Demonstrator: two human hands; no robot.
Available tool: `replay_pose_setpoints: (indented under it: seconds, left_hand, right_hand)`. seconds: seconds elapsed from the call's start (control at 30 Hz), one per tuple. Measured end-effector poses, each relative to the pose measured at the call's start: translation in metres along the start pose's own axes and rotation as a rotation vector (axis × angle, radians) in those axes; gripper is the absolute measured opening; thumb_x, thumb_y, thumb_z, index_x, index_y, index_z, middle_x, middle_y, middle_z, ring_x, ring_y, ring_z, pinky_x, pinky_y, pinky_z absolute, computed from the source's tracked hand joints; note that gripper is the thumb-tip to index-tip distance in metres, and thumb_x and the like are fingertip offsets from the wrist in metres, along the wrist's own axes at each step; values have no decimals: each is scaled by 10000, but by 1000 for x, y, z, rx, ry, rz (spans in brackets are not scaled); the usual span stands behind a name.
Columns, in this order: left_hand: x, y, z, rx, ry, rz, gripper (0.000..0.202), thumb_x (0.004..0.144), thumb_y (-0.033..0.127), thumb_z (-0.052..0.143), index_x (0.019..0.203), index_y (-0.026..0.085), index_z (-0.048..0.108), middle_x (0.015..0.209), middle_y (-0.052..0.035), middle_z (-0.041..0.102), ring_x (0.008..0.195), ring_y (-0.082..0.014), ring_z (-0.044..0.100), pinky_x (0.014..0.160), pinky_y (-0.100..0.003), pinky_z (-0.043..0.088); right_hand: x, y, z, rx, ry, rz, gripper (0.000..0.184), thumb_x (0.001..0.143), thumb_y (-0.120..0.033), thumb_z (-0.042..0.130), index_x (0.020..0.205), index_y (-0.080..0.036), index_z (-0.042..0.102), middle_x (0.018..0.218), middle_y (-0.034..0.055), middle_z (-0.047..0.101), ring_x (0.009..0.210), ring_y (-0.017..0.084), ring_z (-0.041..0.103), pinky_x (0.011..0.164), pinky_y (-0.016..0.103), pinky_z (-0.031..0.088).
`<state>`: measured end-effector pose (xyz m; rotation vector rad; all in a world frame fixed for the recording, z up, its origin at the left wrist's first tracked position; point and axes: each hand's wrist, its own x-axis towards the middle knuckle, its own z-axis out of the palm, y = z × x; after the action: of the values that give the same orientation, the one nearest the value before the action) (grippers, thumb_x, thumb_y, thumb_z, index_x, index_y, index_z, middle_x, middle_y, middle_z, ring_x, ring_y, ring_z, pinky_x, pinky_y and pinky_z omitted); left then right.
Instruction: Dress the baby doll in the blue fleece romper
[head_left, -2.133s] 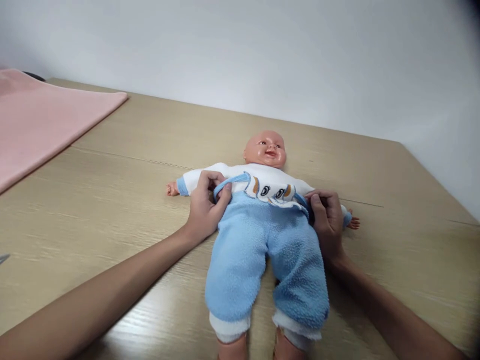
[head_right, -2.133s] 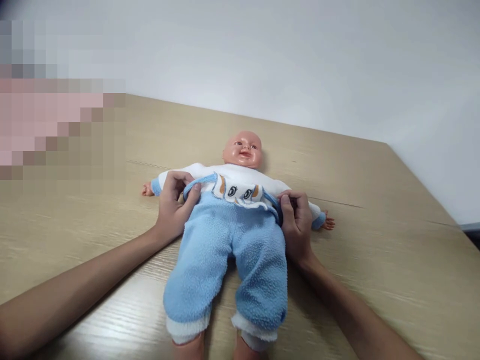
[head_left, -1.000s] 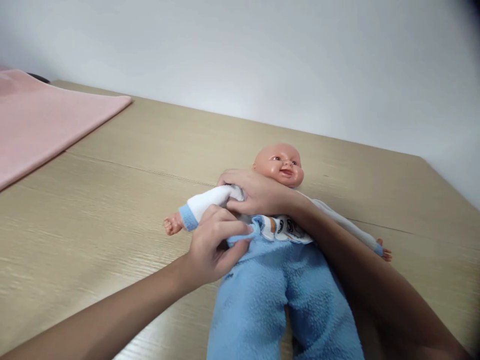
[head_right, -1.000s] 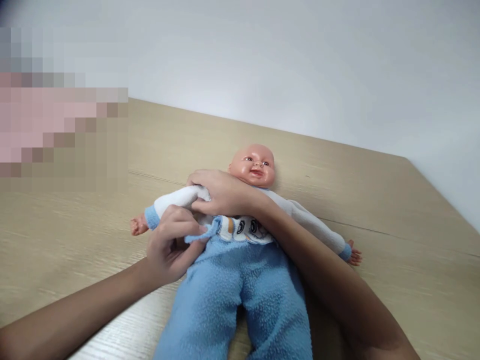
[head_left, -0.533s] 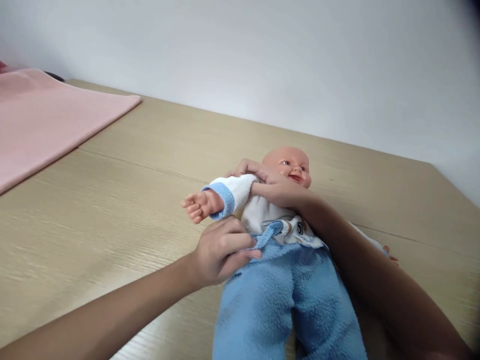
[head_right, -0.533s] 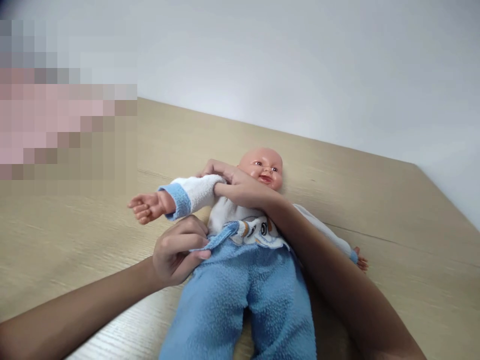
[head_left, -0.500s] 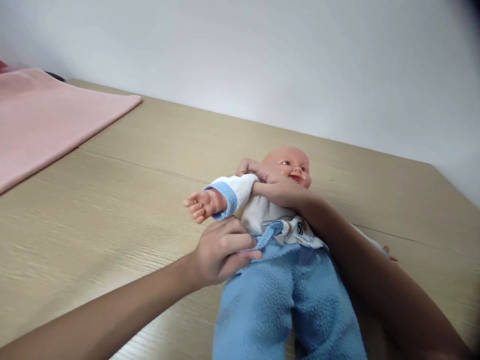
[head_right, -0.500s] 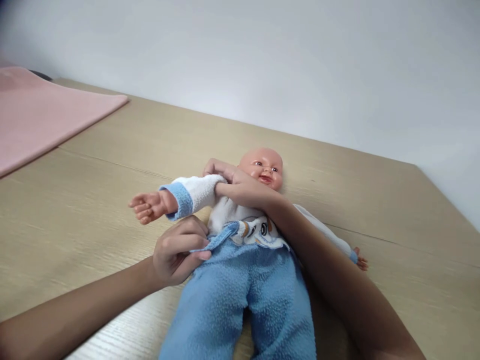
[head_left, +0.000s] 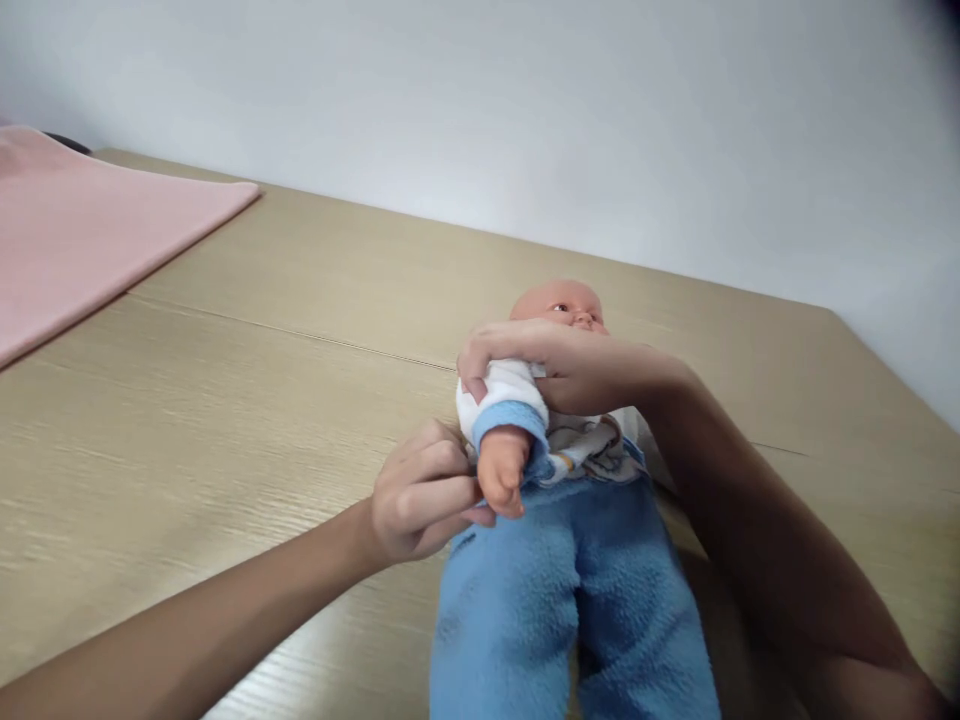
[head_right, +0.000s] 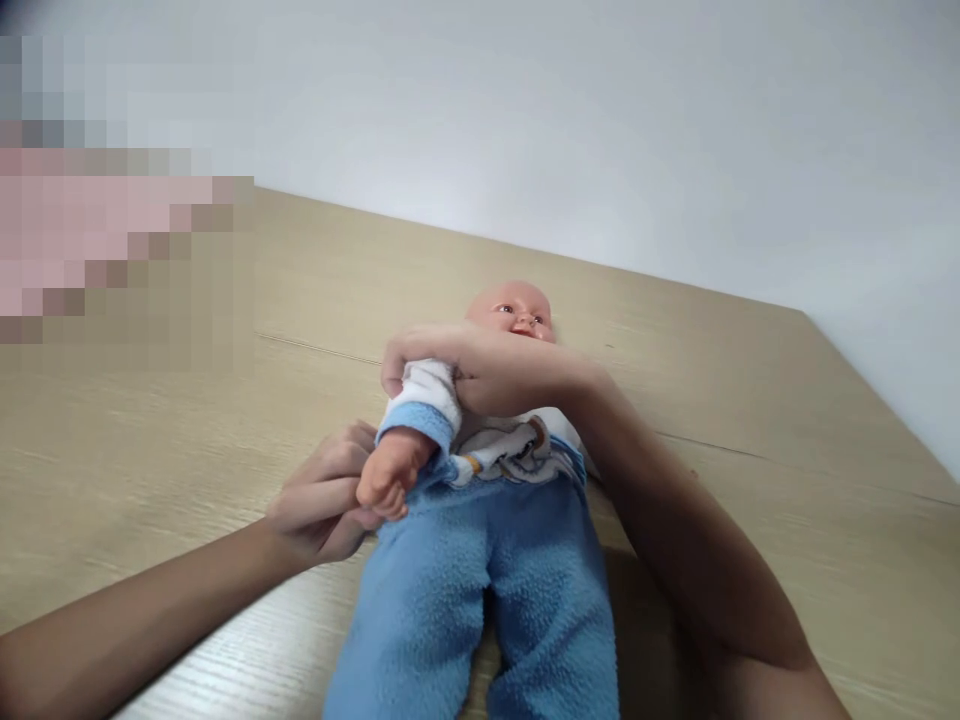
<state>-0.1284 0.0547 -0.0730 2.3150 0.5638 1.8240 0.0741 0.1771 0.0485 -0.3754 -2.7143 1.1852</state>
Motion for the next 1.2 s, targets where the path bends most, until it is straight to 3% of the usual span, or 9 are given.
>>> replay_pose_setpoints:
  seconds: [0.1, 0.23, 0.33, 0.4, 0.47, 0.67, 0.83, 1.0, 1.2]
  left_hand:
    - [5, 12, -15, 3, -66, 49, 302, 1142, 377, 645, 858, 277, 666, 709, -14, 694, 663, -210, 710, 633, -376, 644]
    - [11, 30, -26, 35, -269, -79, 187, 1069, 408, 777, 922, 323, 699, 825, -23, 764, 787, -248, 756, 726, -448, 660]
    - [9, 27, -11, -49, 48, -155, 264, 1163, 397, 615, 923, 290, 634, 693, 17, 624, 647, -194, 635, 633, -389, 559]
    - [7, 18, 3, -79, 400, -430, 125, 1160, 339, 648, 1041, 302, 632, 762, 43, 603, 620, -149, 575, 603, -323, 513]
    - [7, 6, 11, -122, 514, -653, 119, 1132, 358, 724, 1094, 301, 627, 801, 57, 627, 618, -119, 584, 568, -257, 491]
    - [9, -19, 6, -190, 435, -779, 375, 1032, 588, 828, 1015, 260, 647, 815, 40, 631, 699, -120, 609, 619, -220, 513]
    - [5, -23, 4, -253, 365, -855, 420, 1038, 647, 782, 1016, 255, 633, 859, 16, 609, 766, -157, 584, 679, -260, 533]
    - [-1, -27, 3, -415, 338, -963, 356, 1001, 550, 828, 1020, 244, 649, 857, 21, 569, 761, -161, 530, 675, -264, 483]
    - [1, -36, 5, -542, 341, -1110, 305, 903, 410, 884, 953, 231, 644, 953, 20, 654, 880, -155, 595, 802, -248, 510]
  right_hand:
    - [6, 13, 7, 11, -14, 8, 450, 816, 52, 521, 1121, -211, 720, 1185, 39, 770, 1091, 201, 701, 949, 327, 550]
    - [14, 24, 15, -5, -40, -52, 497, 790, 85, 499, 1107, -214, 737, 1177, 46, 786, 1120, 212, 686, 1004, 361, 535]
    - [16, 23, 18, -26, -52, -82, 498, 780, 88, 496, 1074, -210, 765, 1177, 51, 788, 1130, 208, 694, 1019, 356, 534]
    - [16, 19, 17, -27, -72, -86, 490, 790, 83, 489, 1063, -204, 778, 1191, 56, 776, 1160, 207, 700, 1021, 341, 539]
    - [15, 14, 16, -14, -88, -77, 463, 817, 71, 493, 1060, -195, 784, 1206, 64, 764, 1160, 208, 704, 994, 328, 547]
    - [10, -8, 5, 190, -117, 103, 329, 974, -71, 488, 1010, -200, 789, 1238, 53, 799, 1150, 192, 725, 1021, 311, 562]
    - [10, -33, 12, 202, -7, 510, 265, 1030, -477, 726, 1034, -214, 760, 939, 33, 795, 866, 215, 713, 719, 313, 515]
    - [14, -42, 34, -271, 395, 517, 147, 1005, -279, 666, 881, -206, 640, 975, 52, 731, 951, 220, 634, 799, 334, 403]
    - [12, -21, 38, -347, 391, 625, 160, 1033, -283, 583, 893, -223, 535, 790, -16, 638, 750, 174, 549, 698, 332, 299]
